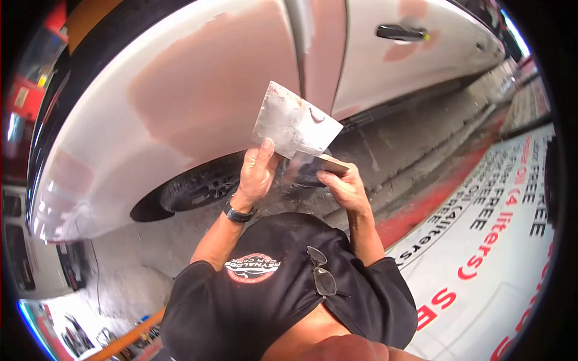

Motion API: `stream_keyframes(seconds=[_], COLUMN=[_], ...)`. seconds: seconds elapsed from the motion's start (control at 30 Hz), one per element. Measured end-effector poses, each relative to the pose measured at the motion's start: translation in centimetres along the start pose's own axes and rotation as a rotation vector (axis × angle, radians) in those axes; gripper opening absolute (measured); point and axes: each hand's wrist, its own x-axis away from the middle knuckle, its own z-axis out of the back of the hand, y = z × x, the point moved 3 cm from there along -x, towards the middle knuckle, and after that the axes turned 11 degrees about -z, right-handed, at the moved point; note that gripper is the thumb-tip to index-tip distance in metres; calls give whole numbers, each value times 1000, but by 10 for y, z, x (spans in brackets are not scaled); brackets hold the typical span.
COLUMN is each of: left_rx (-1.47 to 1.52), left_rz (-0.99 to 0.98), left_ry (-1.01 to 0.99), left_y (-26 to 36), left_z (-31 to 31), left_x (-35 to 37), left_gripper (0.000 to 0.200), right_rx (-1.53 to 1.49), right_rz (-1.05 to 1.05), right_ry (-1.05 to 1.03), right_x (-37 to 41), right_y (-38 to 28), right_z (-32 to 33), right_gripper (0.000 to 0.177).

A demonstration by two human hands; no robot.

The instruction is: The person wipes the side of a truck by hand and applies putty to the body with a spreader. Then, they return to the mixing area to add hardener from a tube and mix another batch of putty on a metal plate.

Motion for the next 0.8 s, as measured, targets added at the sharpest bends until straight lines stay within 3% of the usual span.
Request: stream_keyframes(seconds=[0.03, 0.1, 0.2, 0.23, 0.37, 0.47, 0.53, 0.6, 0.7, 0.8], left_rx=[-5, -127, 171, 217, 224, 127, -201, -486, -724, -892], left_rz=[47, 83, 59, 51, 156, 186, 77, -84, -198, -46], left_ry=[-111, -68, 64, 86, 140, 109, 12, -52, -45, 83], left_y=[-6, -23, -21, -17, -8, -11, -6, -1, 7, 24], left_z=[5, -4, -27, -30, -40, -52, -61, -62, -52, -48], left_x=[-3, -4, -26, -34, -51, -56, -55, -56, -56, -54], left_gripper=[36, 34, 33, 34, 34, 30, 34, 41, 49, 52], right_rx=[47, 195, 474, 496, 703, 1332, 1568, 1704, 1519, 1477], right_rz=[-2, 13, 256, 183, 581, 633, 693, 667, 719, 675], right_ry=[6, -21, -165, -129, 493, 724, 835, 811, 538, 336], right_x=[6, 17, 32, 45, 66, 56, 44, 37, 26, 15], right_y=[0, -8, -14, -25, -62, -86, -93, -96, -87, -72], right_z=[4, 8, 14, 21, 43, 27, 18, 8, 3, -10], right_gripper=[25, 30, 37, 43, 59, 54, 47, 39, 39, 37])
